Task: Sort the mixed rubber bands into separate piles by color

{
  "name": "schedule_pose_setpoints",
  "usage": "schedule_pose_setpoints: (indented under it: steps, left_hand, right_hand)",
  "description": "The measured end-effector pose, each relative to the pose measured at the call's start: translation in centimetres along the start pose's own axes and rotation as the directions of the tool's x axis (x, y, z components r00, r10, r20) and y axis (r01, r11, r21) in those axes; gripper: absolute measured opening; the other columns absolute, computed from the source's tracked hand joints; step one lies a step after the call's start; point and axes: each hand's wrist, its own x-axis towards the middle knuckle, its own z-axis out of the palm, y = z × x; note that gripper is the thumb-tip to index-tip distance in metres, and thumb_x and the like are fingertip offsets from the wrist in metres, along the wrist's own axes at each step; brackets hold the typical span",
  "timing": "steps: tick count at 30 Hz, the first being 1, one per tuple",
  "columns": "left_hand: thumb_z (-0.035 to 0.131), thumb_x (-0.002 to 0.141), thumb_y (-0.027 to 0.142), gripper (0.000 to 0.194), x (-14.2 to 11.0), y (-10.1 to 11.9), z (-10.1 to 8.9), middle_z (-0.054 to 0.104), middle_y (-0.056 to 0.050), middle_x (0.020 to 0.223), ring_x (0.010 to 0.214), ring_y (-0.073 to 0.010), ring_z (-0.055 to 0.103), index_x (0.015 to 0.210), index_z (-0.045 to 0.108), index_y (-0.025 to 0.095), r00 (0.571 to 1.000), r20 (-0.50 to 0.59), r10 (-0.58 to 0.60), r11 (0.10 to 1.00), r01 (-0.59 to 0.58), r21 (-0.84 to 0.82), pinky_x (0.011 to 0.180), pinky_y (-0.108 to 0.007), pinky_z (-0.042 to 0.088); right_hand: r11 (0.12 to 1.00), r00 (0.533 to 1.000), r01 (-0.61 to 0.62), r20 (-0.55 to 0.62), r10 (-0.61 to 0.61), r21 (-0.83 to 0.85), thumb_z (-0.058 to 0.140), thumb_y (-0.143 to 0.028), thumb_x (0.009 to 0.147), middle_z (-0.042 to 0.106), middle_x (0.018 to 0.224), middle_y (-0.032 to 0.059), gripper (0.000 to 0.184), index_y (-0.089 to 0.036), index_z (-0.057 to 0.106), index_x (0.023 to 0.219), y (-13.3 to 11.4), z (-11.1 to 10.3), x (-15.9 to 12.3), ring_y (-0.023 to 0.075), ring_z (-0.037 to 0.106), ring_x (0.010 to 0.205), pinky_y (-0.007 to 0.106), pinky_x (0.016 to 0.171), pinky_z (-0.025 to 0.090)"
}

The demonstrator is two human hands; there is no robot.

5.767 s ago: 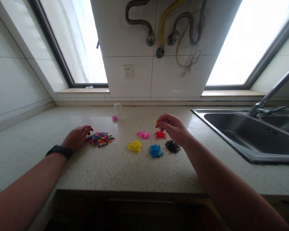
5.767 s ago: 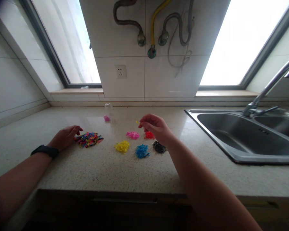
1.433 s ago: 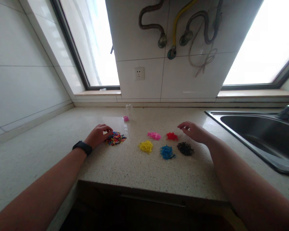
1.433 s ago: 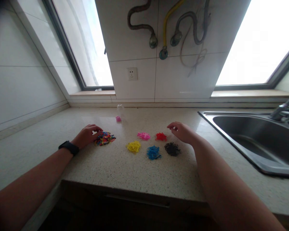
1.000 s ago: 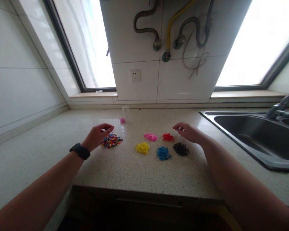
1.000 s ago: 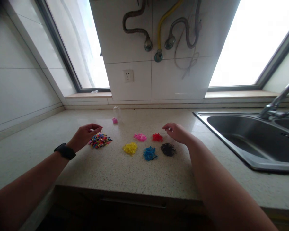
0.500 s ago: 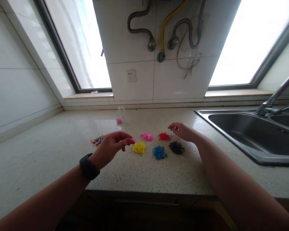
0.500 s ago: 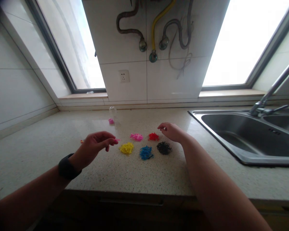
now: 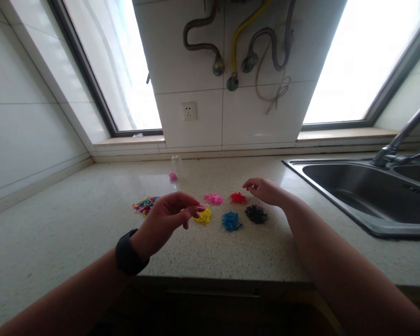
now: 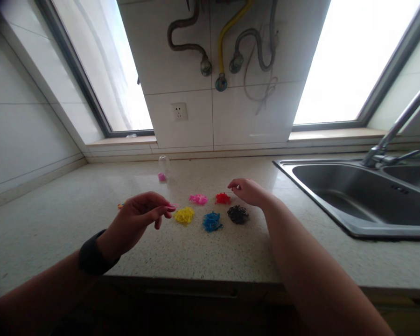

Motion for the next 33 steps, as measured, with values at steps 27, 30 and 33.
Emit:
schedule_pose_setpoints:
  steps: [27,30,33]
  left_hand:
    - [0.048,0.101,0.038,0.047,2.5,-1.3,-1.5,0.052,-0.008,0.146,0.131,-0.0243,0.05,0.146,0.046,0.027,0.936,0.343,0.079,0.666,-0.306,0.68,0.111,-0.046,0.04]
    - [0.035,0.104,0.043,0.051,3.2,-3.1,-2.4,0.04,-0.007,0.156,0.144,-0.0237,0.034,0.153,0.034,0.027,0.914,0.405,0.016,0.626,-0.325,0.709,0.12,-0.049,0.026]
    - [0.029,0.105,0.047,0.054,3.6,-4.7,-3.2,0.036,-0.007,0.159,0.146,-0.0232,0.03,0.154,0.032,0.025,0.915,0.402,-0.045,0.605,-0.295,0.74,0.122,-0.049,0.022]
  right_hand:
    - [0.999,0.999,0.034,0.031,-0.034,-0.008,0.051,-0.02,0.087,0.075,0.095,0.0056,0.027,-0.021,0.074,0.102,-1.1,0.0,0.1,0.0182,0.067,0.083,0.028,0.075,0.047]
    - [0.999,0.999,0.033,0.027,-0.032,-0.018,0.051,-0.021,0.087,0.075,0.097,0.006,0.027,-0.021,0.074,0.102,-1.5,-0.2,0.0,0.0191,0.066,0.086,0.029,0.076,0.047]
    - [0.999,0.999,0.029,0.022,-0.029,-0.013,0.051,-0.02,0.087,0.075,0.097,0.0063,0.027,-0.021,0.074,0.101,-1.7,-0.3,0.0,0.0192,0.067,0.087,0.029,0.078,0.047]
